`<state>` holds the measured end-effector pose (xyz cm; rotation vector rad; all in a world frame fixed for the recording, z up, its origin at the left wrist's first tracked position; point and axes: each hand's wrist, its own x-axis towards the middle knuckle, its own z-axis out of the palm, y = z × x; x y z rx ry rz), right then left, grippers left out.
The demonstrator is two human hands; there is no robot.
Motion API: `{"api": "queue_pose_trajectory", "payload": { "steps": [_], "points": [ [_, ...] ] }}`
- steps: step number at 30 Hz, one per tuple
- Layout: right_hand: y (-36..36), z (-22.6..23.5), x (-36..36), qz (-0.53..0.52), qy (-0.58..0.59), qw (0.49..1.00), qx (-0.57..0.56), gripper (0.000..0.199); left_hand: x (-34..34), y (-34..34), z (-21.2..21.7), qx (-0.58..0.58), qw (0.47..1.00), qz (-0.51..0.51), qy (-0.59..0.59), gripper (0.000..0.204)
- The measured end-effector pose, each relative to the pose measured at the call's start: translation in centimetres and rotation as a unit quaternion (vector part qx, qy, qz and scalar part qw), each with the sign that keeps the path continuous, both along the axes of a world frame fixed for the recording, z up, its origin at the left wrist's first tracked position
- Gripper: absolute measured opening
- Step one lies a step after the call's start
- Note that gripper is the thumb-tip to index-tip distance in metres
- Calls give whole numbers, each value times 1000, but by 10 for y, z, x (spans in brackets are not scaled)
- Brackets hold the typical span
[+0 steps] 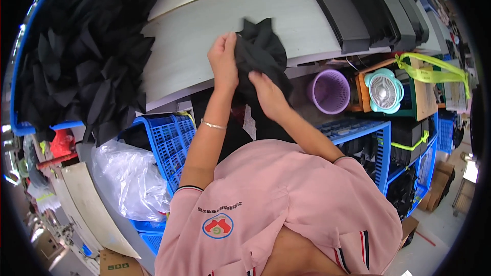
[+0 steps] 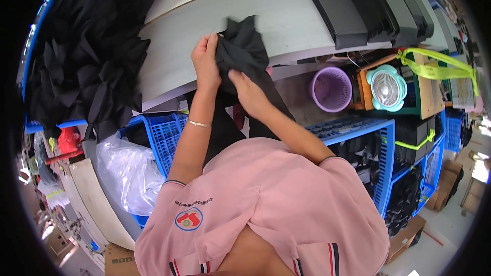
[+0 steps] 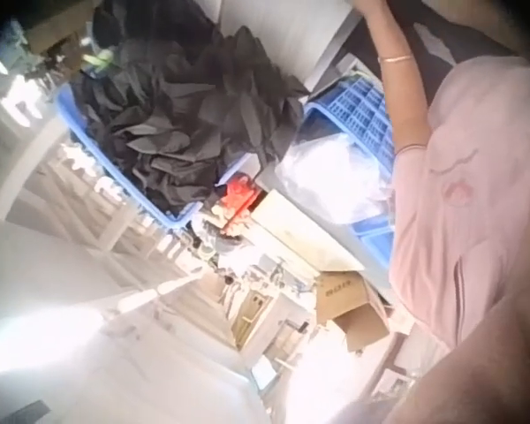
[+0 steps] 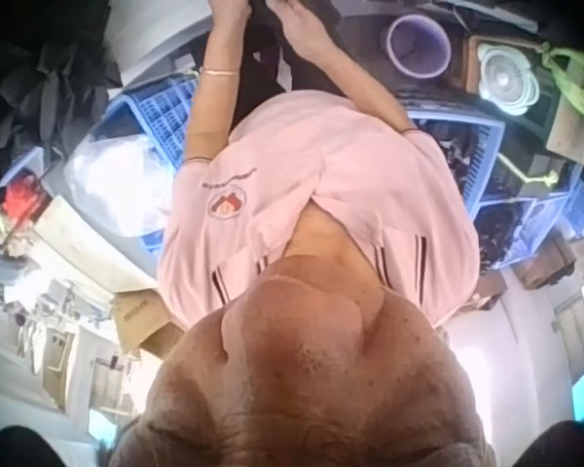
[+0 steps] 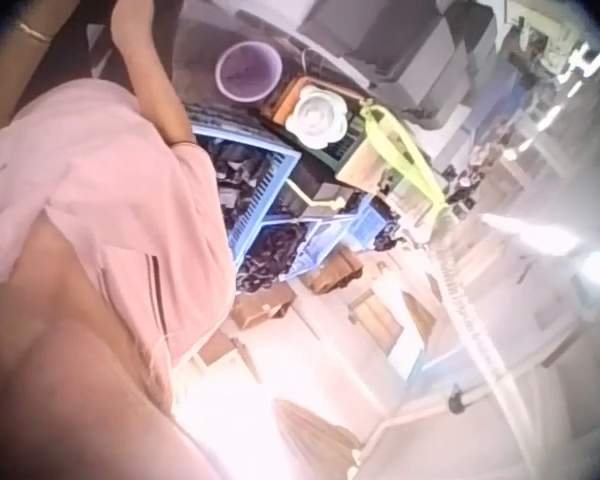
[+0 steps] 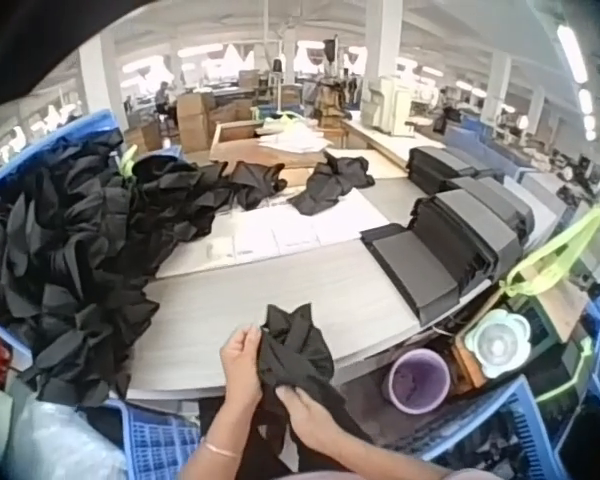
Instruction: Inspecting and turning black fabric garment components at a factory workstation.
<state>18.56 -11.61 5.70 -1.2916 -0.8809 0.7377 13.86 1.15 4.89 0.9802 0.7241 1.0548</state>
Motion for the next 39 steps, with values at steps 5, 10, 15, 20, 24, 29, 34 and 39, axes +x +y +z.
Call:
{"api": "queue_pose_trajectory", "payload": {
  "steps": [5,10,15,20,24,29,34,39],
  "points": [
    [-77,6,-6,272,-121,955,-5,15,-38,70,13,81,991,87,63,23],
    [-92,-18,16,128,104,984,-65,40,-57,55,41,2,999,-10,-47,13],
    [-29,32,18,-82,-152,985,12,46,-51,3,60,47,994,-93,28,12],
    [3,38,33,-44,-24,995,-85,22,-53,-17,63,53,985,-160,43,15],
    [-12,45,36,27,104,992,-60,19,-67,-12,49,-82,971,-223,-26,24],
    [0,36,31,23,-10,999,-38,21,-75,-64,21,-287,847,-436,-96,26],
    [3,9,14,187,133,966,-118,28,-91,-86,-11,-202,786,-524,-258,38],
    [7,-17,-27,291,124,940,-127,37,-84,-107,-25,-425,661,-537,-305,39]
  ]
}}
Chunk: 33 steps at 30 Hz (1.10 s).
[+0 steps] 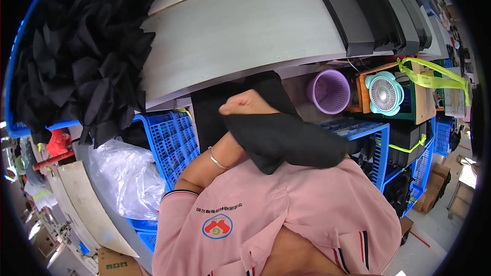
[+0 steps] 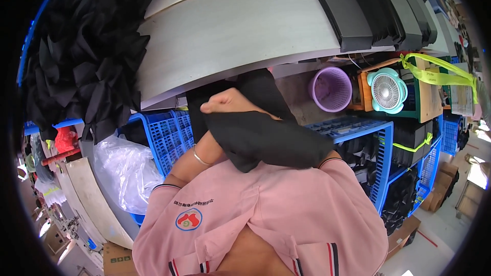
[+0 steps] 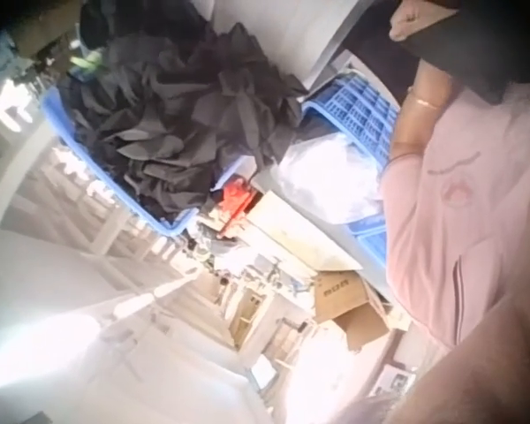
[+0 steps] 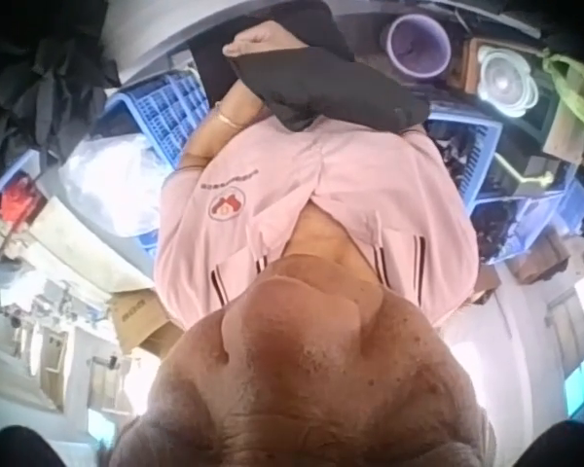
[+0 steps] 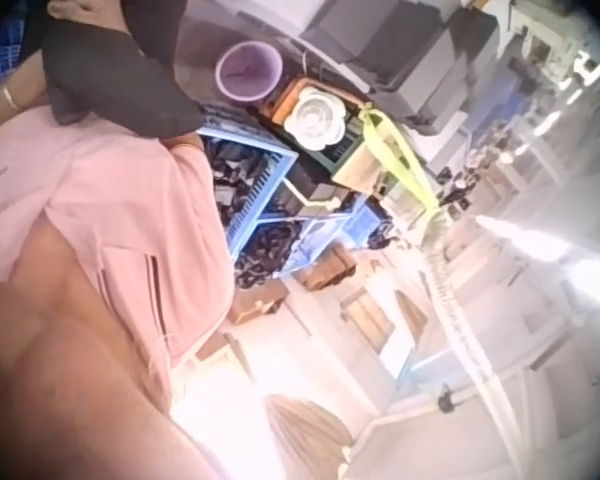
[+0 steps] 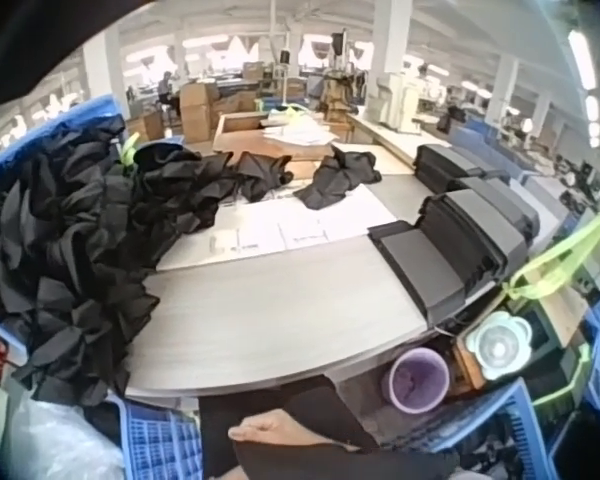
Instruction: Inspecting and turning black fabric garment components at a factory workstation.
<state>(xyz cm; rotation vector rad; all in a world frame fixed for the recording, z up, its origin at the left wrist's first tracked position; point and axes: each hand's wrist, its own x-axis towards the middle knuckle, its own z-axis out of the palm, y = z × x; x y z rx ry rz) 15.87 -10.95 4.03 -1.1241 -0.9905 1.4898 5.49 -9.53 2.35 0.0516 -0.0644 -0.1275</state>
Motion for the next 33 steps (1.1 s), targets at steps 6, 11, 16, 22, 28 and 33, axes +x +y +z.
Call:
{"api": "queue_pose_trajectory", "payload": {
  "steps": [6,11,16,22,28,33],
  "points": [
    [-33,-58,-12,-53,-67,994,-73,18,-7,-9,-7,10,998,53,32,40],
    [-45,-28,28,-225,-65,960,-154,20,-11,40,-17,32,992,109,60,41],
    [-46,27,52,-318,-217,911,149,17,-17,36,-18,42,986,141,81,42],
    [-44,36,65,-100,-50,993,-29,13,-24,60,-20,64,977,177,95,44],
    [-31,54,76,-206,226,947,95,15,-50,55,-17,87,964,223,116,45],
    [0,70,95,-326,117,938,-21,24,-8,30,-21,104,951,264,124,47]
  ]
}}
